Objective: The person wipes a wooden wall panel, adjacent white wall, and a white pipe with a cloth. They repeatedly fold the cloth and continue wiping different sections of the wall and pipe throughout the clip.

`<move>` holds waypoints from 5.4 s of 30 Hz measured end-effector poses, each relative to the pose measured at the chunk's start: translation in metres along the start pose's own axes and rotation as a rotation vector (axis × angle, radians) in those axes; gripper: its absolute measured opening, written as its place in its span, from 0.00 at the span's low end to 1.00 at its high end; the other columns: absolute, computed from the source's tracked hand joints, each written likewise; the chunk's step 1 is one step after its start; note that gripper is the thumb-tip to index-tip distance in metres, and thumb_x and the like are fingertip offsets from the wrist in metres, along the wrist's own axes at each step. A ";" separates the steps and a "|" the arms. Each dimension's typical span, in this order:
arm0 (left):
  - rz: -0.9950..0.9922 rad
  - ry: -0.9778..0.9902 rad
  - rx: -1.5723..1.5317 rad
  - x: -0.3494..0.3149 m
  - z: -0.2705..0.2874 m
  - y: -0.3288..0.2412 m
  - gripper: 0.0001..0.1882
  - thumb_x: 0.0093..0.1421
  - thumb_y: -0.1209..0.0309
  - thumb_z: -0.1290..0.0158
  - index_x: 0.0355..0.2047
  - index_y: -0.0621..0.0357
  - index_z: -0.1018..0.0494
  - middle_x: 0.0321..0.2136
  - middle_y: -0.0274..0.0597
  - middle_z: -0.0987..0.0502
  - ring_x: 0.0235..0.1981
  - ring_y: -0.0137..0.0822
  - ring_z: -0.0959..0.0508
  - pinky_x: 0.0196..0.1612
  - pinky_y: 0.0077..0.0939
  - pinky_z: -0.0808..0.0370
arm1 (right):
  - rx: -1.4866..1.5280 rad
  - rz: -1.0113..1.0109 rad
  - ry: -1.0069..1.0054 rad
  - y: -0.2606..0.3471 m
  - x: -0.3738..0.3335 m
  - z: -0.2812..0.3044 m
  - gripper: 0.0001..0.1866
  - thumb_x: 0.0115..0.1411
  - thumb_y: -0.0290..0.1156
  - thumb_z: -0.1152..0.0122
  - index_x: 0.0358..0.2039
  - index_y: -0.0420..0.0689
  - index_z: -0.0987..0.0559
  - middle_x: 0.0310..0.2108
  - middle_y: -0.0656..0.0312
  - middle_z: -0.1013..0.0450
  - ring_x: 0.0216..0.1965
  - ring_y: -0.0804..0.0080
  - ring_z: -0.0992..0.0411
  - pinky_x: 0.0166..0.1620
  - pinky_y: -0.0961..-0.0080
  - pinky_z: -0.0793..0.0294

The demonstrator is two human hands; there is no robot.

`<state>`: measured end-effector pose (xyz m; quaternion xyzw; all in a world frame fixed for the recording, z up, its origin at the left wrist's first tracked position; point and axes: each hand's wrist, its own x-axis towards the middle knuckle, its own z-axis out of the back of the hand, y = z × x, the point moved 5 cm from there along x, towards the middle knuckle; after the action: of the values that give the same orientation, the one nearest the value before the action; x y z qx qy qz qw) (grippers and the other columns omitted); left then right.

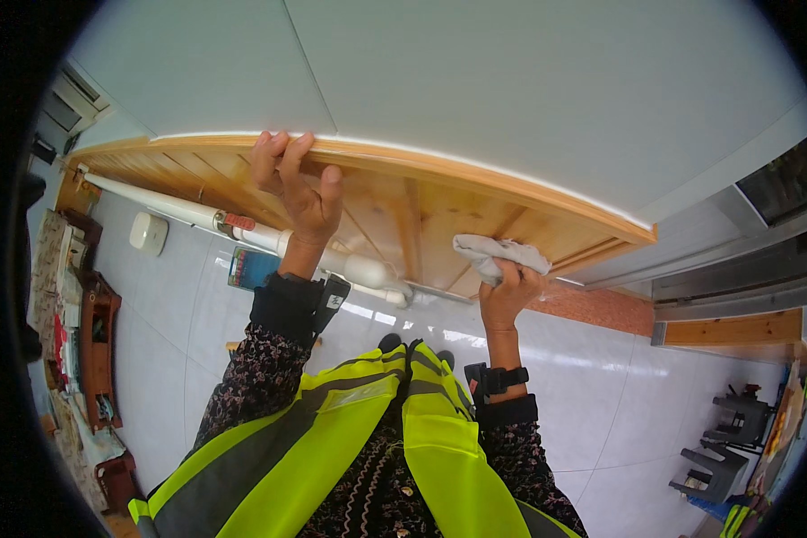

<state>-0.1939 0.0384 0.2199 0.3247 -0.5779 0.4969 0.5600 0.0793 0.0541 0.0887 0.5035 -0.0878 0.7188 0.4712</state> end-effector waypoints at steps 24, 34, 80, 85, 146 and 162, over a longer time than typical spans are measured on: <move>0.002 -0.011 0.011 -0.003 0.001 0.004 0.18 0.51 0.58 0.50 0.43 0.46 0.30 0.46 0.37 0.41 0.53 0.43 0.43 0.55 0.40 0.50 | 0.303 0.309 -0.023 0.115 0.085 0.011 0.20 0.42 0.22 0.39 0.39 0.51 0.25 0.36 0.64 0.39 0.39 0.71 0.39 0.38 0.74 0.40; -0.004 0.034 0.093 -0.003 0.003 0.004 0.17 0.51 0.58 0.50 0.42 0.43 0.30 0.45 0.36 0.40 0.53 0.41 0.43 0.55 0.38 0.50 | -0.056 0.531 0.118 0.088 0.030 -0.036 0.21 0.46 0.30 0.42 0.42 0.65 0.24 0.38 0.76 0.38 0.39 0.79 0.41 0.37 0.83 0.38; -0.047 0.019 0.023 -0.004 -0.003 0.008 0.19 0.58 0.55 0.55 0.45 0.53 0.34 0.48 0.41 0.46 0.54 0.46 0.48 0.56 0.42 0.47 | 0.045 0.027 -0.087 -0.027 -0.014 0.005 0.20 0.46 0.22 0.38 0.35 0.46 0.39 0.36 0.56 0.43 0.43 0.56 0.43 0.51 0.58 0.45; -0.077 0.007 0.046 -0.004 -0.003 0.007 0.19 0.59 0.54 0.57 0.44 0.52 0.33 0.48 0.40 0.46 0.54 0.46 0.48 0.55 0.41 0.47 | 0.068 -0.184 0.008 -0.040 -0.055 -0.014 0.20 0.44 0.18 0.40 0.34 0.43 0.39 0.36 0.54 0.43 0.44 0.54 0.43 0.51 0.59 0.45; 1.371 0.937 -1.088 -0.058 0.051 -0.057 0.19 0.56 0.66 0.46 0.44 0.64 0.35 0.34 0.34 0.29 0.35 0.22 0.30 0.38 0.16 0.32 | 1.331 -1.048 0.916 0.112 0.026 0.022 0.13 0.61 0.34 0.54 0.38 0.36 0.29 0.32 0.66 0.30 0.34 0.83 0.34 0.37 0.86 0.35; 0.912 0.856 -0.336 -0.043 0.087 -0.032 0.22 0.51 0.77 0.45 0.47 0.60 0.33 0.40 0.38 0.29 0.42 0.29 0.31 0.44 0.23 0.33 | 1.295 -0.804 0.463 0.105 0.061 0.057 0.16 0.60 0.32 0.49 0.44 0.35 0.33 0.38 0.59 0.30 0.38 0.80 0.32 0.42 0.83 0.33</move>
<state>-0.1856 -0.0608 0.1955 -0.2725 -0.4532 0.6732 0.5168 0.0329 -0.0011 0.2015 0.5081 0.6360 0.4883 0.3145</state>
